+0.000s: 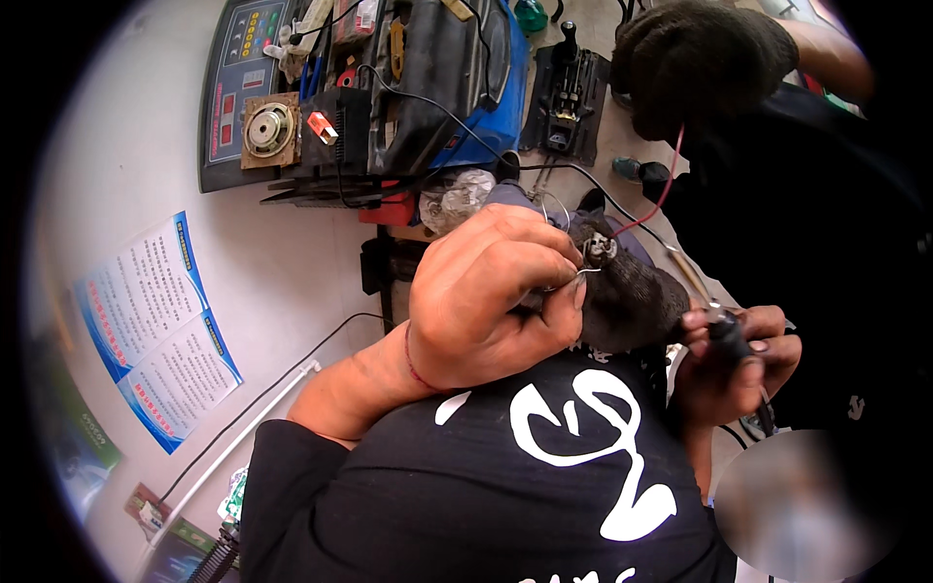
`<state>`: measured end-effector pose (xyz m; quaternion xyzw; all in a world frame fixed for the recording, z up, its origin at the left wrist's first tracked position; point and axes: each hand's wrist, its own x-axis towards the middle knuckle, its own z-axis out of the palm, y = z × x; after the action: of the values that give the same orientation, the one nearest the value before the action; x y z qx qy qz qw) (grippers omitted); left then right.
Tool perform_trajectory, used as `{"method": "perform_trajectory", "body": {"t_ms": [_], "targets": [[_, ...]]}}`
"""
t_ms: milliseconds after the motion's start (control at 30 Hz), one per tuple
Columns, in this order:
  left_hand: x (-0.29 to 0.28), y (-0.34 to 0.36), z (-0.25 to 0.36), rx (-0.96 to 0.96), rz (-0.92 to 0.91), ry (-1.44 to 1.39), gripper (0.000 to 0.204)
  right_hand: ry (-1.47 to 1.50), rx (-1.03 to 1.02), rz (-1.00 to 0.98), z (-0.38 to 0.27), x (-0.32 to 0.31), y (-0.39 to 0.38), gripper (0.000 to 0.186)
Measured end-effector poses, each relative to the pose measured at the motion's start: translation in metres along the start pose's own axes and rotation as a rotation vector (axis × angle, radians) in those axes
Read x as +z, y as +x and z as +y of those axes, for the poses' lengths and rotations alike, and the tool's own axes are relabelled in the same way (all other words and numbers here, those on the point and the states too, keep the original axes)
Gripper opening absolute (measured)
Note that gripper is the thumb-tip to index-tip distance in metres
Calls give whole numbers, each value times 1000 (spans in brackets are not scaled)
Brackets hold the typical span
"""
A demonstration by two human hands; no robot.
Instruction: The person uses a soldering iron and solder wire to join wires to a small electronic component held in a gloved hand. They repeatedly apply heat and solder to the connection points, generating smoke, and briefly inspect the joint before continuing the process.
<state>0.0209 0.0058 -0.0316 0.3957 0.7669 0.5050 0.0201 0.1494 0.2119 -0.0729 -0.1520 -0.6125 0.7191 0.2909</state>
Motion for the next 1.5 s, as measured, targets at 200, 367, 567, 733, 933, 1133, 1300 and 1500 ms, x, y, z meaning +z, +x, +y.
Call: {"method": "perform_trajectory", "body": {"t_ms": [200,367,567,733,933,1133,1300,1500], "targets": [[-23,-1,-15,-151,53,-264,23,572,134,7,-16,-11,1,31],[-39,-1,-43,-330,12,-537,13,463,-17,18,-21,10,-12,51],[-61,5,-77,-414,-60,-752,18,428,25,36,-49,72,-19,48],[-77,4,-110,-451,-237,-818,15,354,57,292,-53,123,-40,31],[-83,6,-135,-673,-402,-829,11,469,211,430,-33,176,-61,30],[-76,1,-152,-827,-408,-851,12,66,92,443,-17,184,-67,34],[-72,2,-156,-869,-394,-828,12,3,-74,464,-30,162,-58,32],[-66,7,-141,-878,-432,-815,12,407,-243,851,-55,90,9,29]]}}
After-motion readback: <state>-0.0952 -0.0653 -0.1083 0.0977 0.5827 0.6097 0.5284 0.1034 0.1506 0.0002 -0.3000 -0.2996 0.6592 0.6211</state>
